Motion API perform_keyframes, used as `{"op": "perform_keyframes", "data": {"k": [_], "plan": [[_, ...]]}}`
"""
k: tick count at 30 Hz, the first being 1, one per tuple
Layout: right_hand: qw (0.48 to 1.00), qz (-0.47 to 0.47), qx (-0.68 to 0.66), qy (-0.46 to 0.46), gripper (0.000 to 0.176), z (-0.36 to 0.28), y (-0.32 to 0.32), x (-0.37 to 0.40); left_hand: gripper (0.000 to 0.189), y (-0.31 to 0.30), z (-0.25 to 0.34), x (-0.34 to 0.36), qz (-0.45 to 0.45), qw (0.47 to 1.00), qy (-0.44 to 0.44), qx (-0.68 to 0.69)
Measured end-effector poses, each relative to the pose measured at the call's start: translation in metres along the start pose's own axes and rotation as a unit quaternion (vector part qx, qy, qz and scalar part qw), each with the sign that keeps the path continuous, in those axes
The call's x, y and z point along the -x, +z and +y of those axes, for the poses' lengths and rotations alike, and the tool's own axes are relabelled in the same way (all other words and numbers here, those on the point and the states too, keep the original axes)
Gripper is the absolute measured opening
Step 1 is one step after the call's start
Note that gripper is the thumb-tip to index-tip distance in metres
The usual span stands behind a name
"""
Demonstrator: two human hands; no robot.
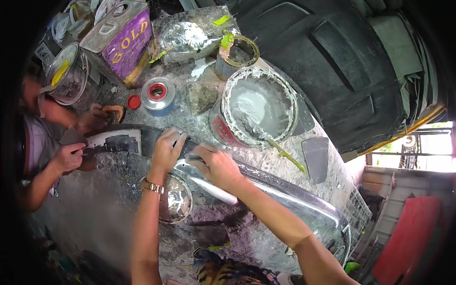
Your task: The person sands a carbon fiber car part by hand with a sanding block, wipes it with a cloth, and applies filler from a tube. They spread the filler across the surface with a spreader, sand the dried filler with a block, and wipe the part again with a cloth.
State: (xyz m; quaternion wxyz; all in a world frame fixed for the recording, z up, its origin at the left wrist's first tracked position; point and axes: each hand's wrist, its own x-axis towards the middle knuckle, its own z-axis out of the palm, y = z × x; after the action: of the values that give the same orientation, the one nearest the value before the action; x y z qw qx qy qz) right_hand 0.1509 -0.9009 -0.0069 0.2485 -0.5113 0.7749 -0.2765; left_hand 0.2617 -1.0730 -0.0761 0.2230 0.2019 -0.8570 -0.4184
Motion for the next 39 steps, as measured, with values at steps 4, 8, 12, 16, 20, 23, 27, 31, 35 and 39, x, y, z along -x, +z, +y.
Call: {"op": "perform_keyframes", "data": {"k": [4,8,12,16,20,23,27,31,35,39], "plan": [[0.996,-0.012,-0.088,0.030,0.024,0.015,-0.017,0.027,0.026,-0.002,0.005,-0.002,0.001,0.999,-0.026,0.022],[0.998,-0.043,-0.032,0.019,0.026,-0.003,-0.013,-0.003,0.026,-0.002,0.002,-0.001,0.001,1.000,-0.007,0.007],[1.000,0.000,-0.020,0.000,0.025,0.033,-0.023,0.057,0.021,-0.003,0.002,-0.002,-0.015,1.000,-0.006,0.004],[0.998,0.029,-0.010,0.047,0.024,0.041,-0.031,0.084,0.020,0.003,-0.001,-0.002,0.013,1.000,0.008,-0.005],[0.999,0.036,-0.009,0.016,0.024,0.018,-0.015,0.042,0.019,0.000,0.001,-0.002,0.003,1.000,0.005,0.004],[0.998,0.042,-0.028,0.047,0.026,0.045,-0.031,0.087,0.020,0.001,0.000,-0.003,0.001,1.000,0.006,-0.001],[0.999,0.019,-0.008,0.039,0.024,0.026,-0.028,0.050,0.022,0.004,0.001,-0.002,0.015,1.000,0.006,0.022],[0.996,0.020,-0.067,0.045,0.023,0.045,-0.036,0.081,0.021,-0.001,0.002,-0.005,0.005,1.000,0.012,0.018],[0.996,0.019,-0.056,0.071,0.026,0.032,-0.023,0.061,0.021,0.003,0.005,-0.002,0.008,1.000,0.000,-0.007],[0.996,0.007,-0.065,0.055,0.029,0.017,-0.010,0.028,0.019,0.000,0.000,-0.002,-0.006,1.000,0.010,-0.001]]}}
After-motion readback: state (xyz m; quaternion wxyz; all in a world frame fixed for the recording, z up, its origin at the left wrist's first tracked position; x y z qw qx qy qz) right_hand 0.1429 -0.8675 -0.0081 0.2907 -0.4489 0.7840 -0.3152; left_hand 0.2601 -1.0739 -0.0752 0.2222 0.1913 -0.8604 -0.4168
